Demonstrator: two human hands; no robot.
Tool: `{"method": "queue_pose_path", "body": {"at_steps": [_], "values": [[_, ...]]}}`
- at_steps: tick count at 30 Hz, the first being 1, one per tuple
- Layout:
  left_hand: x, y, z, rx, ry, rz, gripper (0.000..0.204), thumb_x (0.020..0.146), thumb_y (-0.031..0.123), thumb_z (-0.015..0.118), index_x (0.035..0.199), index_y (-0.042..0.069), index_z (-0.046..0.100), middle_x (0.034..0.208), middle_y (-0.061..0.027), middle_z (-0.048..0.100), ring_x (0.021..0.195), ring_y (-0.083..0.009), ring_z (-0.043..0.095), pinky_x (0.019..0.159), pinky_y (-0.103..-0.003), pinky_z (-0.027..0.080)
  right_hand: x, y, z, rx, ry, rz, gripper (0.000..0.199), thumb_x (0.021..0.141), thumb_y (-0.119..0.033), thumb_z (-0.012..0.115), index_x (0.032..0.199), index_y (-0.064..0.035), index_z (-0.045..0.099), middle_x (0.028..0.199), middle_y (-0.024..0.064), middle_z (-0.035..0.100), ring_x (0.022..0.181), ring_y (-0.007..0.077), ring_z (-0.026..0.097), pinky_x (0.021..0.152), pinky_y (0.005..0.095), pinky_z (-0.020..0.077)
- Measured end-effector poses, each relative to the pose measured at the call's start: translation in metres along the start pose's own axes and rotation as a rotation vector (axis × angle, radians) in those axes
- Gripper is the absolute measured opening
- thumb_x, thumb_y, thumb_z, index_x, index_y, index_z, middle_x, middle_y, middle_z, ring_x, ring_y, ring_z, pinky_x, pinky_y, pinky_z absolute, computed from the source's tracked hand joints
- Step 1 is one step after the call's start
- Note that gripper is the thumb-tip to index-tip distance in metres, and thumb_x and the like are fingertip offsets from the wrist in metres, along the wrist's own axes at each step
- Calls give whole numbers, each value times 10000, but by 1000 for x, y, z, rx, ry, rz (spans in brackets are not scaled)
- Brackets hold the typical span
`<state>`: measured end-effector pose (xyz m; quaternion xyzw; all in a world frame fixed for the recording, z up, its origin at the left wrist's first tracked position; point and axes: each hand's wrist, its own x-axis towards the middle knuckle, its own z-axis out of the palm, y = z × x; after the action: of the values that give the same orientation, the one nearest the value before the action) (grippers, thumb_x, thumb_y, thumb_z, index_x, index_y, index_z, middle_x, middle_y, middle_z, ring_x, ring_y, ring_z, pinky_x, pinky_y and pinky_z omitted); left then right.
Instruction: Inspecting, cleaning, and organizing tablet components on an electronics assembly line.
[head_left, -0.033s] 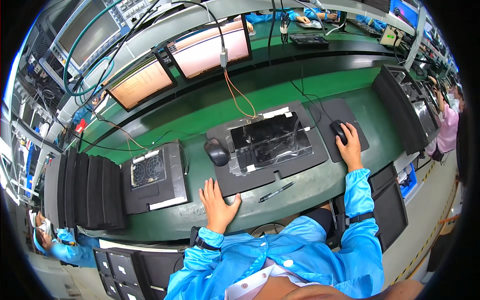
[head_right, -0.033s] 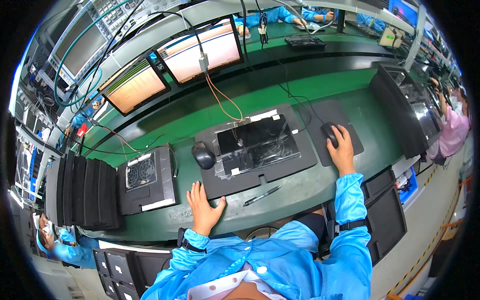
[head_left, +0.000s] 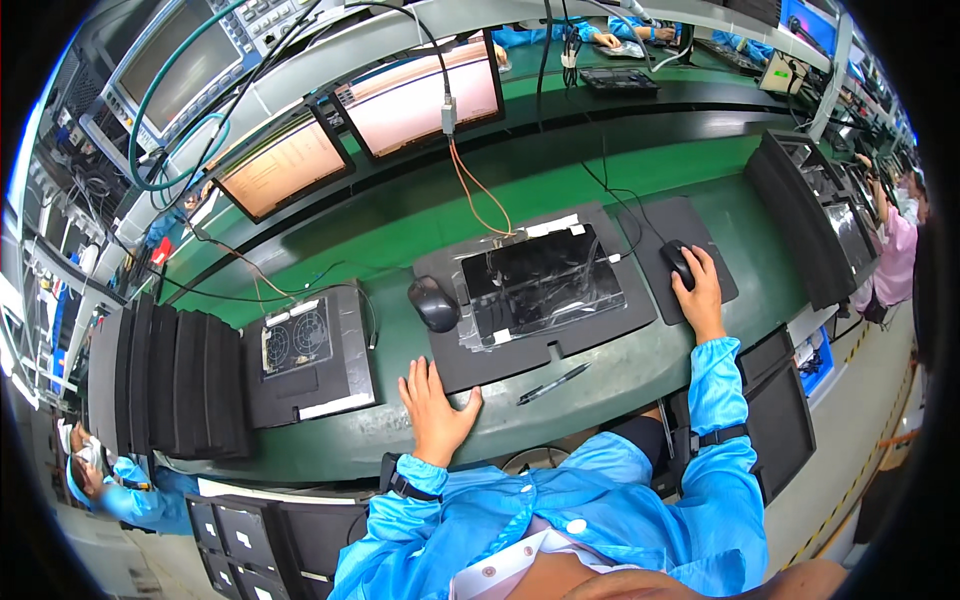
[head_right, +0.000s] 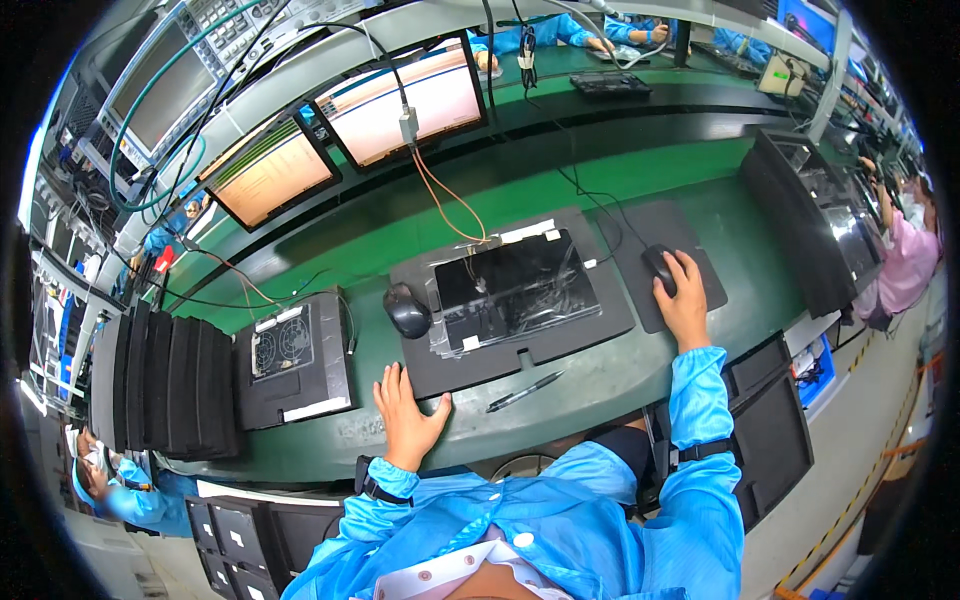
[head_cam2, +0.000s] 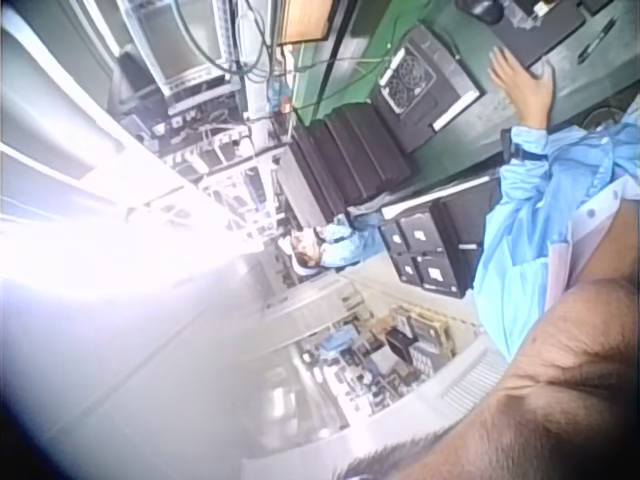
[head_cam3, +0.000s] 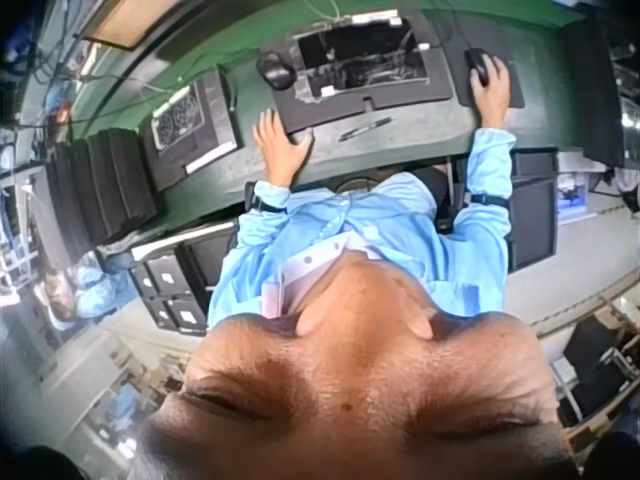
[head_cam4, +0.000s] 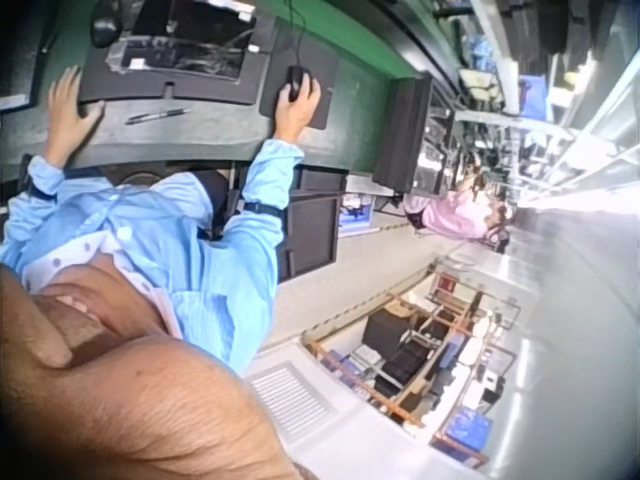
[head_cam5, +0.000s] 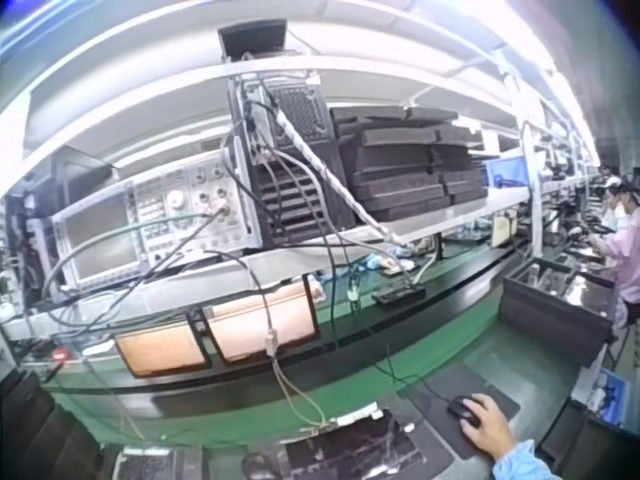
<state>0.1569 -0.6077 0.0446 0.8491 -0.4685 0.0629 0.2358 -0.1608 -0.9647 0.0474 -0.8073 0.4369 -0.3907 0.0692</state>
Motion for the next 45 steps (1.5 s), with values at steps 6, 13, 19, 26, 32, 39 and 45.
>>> {"method": "queue_pose_path", "body": {"at_steps": [6, 13, 19, 26, 32, 39, 45], "values": [[1, 1, -1, 15, -19, -34, 832, 772, 411, 753, 1357, -84, 426, 1415, -286, 417, 1390, -417, 327, 1164, -565, 171, 1, 7, 3, 18, 60, 85, 595, 890, -242, 681, 1419, -72, 468, 1389, 172, 486, 1241, 351, 526, 1031, 400, 435], [3, -3, -6, -35, 2, -22, 966, 746, 581, 752, 1382, -71, 430, 1410, -281, 431, 1388, -409, 334, 1156, -575, 171, 7, 45, 20, 329, 131, 325, 472, 997, -243, 587, 1389, -1, 482, 1349, 174, 541, 1198, 247, 575, 1018, 332, 454], [-1, -9, -5, -54, 40, -44, 871, 805, 578, 700, 1345, -70, 484, 1416, -283, 431, 1392, -409, 323, 1154, -573, 177, 10, 67, 36, 378, 142, 308, 453, 996, -261, 590, 1345, 21, 523, 1267, 170, 599, 1130, 216, 596, 974, 327, 472], [-7, -6, -3, -84, 27, -52, 895, 820, 589, 676, 1374, -77, 451, 1428, -278, 412, 1403, -399, 303, 1165, -566, 165, 11, 103, 33, 376, 147, 311, 468, 989, -298, 601, 1315, 33, 548, 1204, 166, 637, 1083, 225, 614, 953, 332, 473], [-8, -13, -8, -78, 17, -21, 890, 825, 585, 668, 1363, -88, 447, 1435, -284, 395, 1410, -404, 283, 1163, -575, 160, 10, 95, 43, 355, 142, 294, 475, 989, -307, 600, 1316, 33, 548, 1209, 166, 635, 1104, 233, 613, 962, 325, 469], [12, -1, -6, -86, 105, 69, 802, 738, 492, 787, 1256, -65, 532, 1336, -265, 487, 1282, -425, 421, 1087, -542, 277, 8, 54, 27, 255, 245, 304, 397, 942, -260, 663, 1256, -21, 614, 1188, 158, 658, 1046, 219, 654, 902, 341, 518], [-1, -6, 6, -25, 40, 8, 861, 753, 461, 790, 1326, -92, 461, 1403, -293, 434, 1357, -425, 349, 1151, -575, 186, 10, 34, 29, 353, 308, 324, 414, 896, -262, 680, 1202, 9, 616, 1111, 164, 650, 993, 277, 660, 854, 375, 526]]}}
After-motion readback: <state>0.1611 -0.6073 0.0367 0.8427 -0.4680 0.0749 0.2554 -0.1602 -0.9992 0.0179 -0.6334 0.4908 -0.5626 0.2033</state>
